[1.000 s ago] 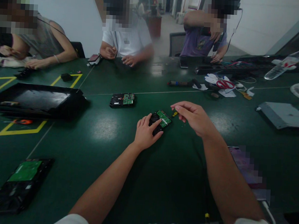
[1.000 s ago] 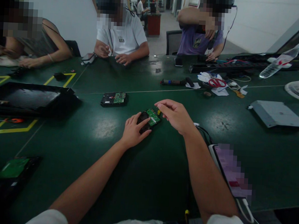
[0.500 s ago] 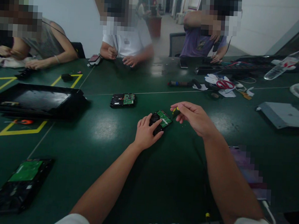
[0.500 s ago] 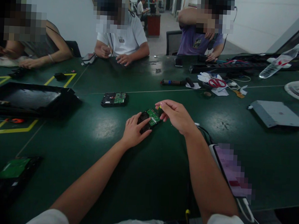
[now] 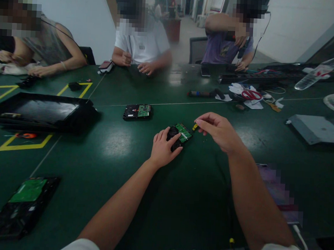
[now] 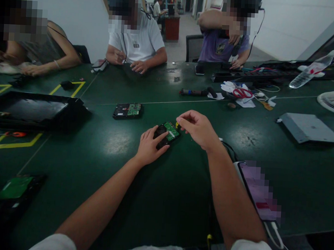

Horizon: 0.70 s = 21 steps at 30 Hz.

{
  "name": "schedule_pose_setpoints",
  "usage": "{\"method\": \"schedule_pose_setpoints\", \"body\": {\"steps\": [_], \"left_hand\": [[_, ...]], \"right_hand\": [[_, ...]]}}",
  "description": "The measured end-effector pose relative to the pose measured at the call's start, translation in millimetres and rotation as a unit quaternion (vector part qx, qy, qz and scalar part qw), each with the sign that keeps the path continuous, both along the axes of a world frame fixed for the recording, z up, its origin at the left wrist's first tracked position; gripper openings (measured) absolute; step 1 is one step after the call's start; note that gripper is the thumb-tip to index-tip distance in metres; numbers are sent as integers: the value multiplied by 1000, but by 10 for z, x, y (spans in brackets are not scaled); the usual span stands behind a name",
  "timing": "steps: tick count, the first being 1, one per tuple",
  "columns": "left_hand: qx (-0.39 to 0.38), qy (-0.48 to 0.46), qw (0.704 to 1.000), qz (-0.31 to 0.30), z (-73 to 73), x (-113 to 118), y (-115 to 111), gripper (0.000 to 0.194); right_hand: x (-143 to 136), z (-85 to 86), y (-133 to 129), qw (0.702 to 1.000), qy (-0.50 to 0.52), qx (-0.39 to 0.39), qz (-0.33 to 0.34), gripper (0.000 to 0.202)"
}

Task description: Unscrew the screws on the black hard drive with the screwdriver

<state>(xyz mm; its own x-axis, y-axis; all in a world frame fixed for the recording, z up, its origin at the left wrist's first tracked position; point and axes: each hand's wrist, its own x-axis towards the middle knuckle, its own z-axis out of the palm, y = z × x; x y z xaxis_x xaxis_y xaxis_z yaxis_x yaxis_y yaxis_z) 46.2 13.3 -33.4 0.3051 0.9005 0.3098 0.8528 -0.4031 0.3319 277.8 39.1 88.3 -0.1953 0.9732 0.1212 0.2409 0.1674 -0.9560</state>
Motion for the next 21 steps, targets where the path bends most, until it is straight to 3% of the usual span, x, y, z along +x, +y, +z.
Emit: {"method": "schedule_pose_setpoints", "body": {"steps": [15,21], "left_hand": [[-2,3,1000,-1,-11,-7,7,59],[4,4,1000,-1,-24,-12,2,60]], "right_hand": [[-34,-66,54,995,91,-48,17,26],[-25,-76,43,999,24,-24,-38,31]]}}
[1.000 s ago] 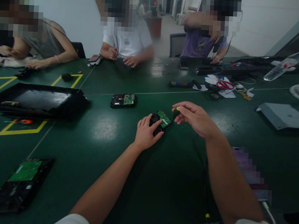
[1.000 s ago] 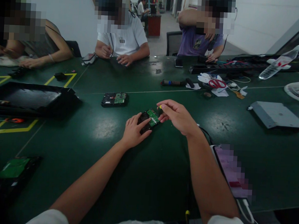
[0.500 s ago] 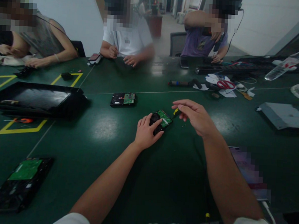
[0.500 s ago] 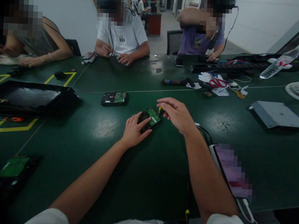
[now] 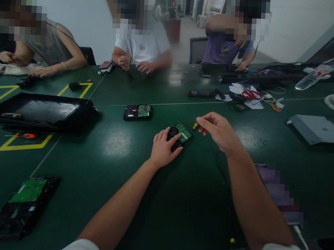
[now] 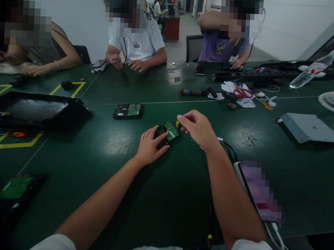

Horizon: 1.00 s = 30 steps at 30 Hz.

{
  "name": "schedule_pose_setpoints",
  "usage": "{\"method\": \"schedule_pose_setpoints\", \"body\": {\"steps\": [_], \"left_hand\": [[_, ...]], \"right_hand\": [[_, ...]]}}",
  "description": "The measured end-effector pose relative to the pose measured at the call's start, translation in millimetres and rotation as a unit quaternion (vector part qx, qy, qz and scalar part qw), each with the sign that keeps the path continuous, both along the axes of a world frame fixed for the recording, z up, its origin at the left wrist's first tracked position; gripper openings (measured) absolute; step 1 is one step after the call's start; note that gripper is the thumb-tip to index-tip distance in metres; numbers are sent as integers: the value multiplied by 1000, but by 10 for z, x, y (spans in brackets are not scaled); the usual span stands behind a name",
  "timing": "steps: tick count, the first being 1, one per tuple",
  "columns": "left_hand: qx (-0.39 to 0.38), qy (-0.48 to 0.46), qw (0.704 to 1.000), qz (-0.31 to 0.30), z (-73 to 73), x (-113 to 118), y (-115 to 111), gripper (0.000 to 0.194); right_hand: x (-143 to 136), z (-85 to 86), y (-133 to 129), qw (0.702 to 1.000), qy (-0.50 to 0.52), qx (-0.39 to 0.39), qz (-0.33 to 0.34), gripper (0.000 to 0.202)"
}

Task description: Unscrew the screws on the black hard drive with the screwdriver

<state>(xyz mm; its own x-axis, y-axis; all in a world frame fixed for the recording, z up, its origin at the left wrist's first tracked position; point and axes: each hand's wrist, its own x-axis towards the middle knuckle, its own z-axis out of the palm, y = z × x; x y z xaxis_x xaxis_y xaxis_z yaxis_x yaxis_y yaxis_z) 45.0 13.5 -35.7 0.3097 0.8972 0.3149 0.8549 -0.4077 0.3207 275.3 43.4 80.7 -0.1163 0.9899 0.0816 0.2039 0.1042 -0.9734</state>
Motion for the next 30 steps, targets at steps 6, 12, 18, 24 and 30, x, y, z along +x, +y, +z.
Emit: {"method": "schedule_pose_setpoints", "body": {"steps": [6,12,18,24,30], "left_hand": [[3,6,1000,2,-6,2,-2,59],[6,3,1000,0,-6,-1,2,59],[9,3,1000,-2,-5,2,6,59],[1,0,1000,-1,5,2,2,59],[2,-2,1000,-6,4,-6,0,59]], "right_hand": [[-27,19,-1,1000,-1,11,-22,22],[-32,53,-28,999,19,3,30,24],[-54,54,-42,995,59,-27,72,26],[-48,56,-42,994,54,-12,89,33],[-4,57,-29,998,-27,31,43,24]]}}
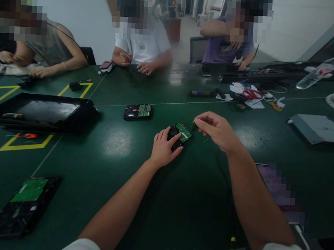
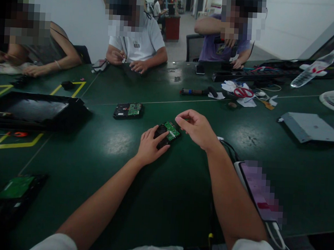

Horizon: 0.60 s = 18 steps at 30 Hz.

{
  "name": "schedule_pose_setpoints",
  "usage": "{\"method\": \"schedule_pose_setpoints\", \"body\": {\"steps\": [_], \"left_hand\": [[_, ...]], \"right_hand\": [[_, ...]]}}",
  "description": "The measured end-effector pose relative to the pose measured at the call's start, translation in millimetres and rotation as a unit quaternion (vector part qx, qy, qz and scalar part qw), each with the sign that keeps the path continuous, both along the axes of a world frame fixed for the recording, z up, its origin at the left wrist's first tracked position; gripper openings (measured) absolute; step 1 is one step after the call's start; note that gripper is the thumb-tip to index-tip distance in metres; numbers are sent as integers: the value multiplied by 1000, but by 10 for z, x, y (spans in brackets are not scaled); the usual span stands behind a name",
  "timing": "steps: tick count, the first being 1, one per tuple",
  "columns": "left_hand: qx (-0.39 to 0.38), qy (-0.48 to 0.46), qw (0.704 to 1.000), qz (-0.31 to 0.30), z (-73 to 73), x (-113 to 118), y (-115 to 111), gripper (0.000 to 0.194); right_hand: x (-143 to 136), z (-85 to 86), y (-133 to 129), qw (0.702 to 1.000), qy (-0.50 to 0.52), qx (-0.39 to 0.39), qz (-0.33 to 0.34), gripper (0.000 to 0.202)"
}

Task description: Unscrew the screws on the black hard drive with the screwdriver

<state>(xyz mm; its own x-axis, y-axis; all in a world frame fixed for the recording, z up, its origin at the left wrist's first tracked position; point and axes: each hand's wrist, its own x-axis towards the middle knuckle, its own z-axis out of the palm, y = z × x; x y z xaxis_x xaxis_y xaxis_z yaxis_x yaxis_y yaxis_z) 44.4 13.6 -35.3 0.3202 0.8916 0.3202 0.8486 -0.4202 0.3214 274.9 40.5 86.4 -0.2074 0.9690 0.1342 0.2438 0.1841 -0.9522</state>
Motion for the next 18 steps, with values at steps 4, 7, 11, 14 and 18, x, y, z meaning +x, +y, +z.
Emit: {"method": "schedule_pose_setpoints", "body": {"steps": [4,7,11,14,18], "left_hand": [[1,5,1000,5,-2,3,-1,59],[3,5,1000,4,-1,8,-1,59],[8,4,1000,8,-13,12,5,59],[10,3,1000,10,-25,13,8,60],[4,5,1000,10,-18,13,3,61]], "right_hand": [[4,-26,17,999,13,-11,-33,18],[-27,-21,6,998,40,-36,-22,19],[-83,5,-30,996,70,-61,16,25],[-98,10,-46,993,86,-68,44,27],[-90,6,-53,989,111,-80,61,28]]}}
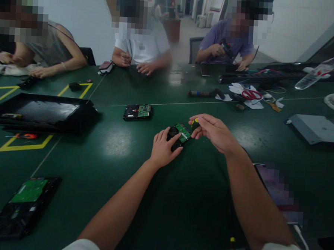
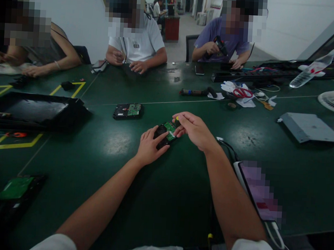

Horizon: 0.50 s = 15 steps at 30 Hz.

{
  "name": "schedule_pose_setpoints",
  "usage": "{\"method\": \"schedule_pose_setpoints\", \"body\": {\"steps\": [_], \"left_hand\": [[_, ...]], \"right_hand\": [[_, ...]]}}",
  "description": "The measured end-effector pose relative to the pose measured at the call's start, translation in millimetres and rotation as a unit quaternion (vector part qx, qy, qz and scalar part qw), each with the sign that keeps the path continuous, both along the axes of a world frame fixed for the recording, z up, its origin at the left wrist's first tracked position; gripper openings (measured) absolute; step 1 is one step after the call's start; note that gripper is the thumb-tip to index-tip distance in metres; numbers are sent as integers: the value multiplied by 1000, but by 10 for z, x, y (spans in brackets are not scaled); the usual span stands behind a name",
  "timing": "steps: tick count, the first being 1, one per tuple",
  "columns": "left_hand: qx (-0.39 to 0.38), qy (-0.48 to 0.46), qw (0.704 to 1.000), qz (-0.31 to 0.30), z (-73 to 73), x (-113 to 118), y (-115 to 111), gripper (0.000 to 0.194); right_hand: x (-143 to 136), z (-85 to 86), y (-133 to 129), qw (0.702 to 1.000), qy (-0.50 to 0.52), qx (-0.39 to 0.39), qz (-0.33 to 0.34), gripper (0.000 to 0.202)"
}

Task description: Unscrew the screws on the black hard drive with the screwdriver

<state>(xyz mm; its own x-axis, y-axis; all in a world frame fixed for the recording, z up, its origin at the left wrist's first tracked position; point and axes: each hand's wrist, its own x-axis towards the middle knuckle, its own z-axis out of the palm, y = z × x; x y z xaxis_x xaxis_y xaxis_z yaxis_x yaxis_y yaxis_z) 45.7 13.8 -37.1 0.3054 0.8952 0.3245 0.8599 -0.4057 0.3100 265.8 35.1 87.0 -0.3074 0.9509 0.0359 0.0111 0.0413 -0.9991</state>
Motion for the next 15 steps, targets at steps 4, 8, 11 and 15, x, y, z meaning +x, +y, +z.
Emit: {"method": "schedule_pose_setpoints", "body": {"steps": [4,8,11,15], "left_hand": [[-4,-4,1000,-3,21,-2,-6,59],[-7,-5,1000,-3,28,0,-5,59],[-9,-5,1000,-2,22,-2,-3,60],[-13,-4,1000,-3,19,-6,-3,60]], "right_hand": [[15,16,0,1000,-19,14,1,32],[36,27,15,994,-86,60,-18,29],[48,14,30,990,-104,64,-64,25],[45,-4,41,985,-91,44,-137,18]]}}
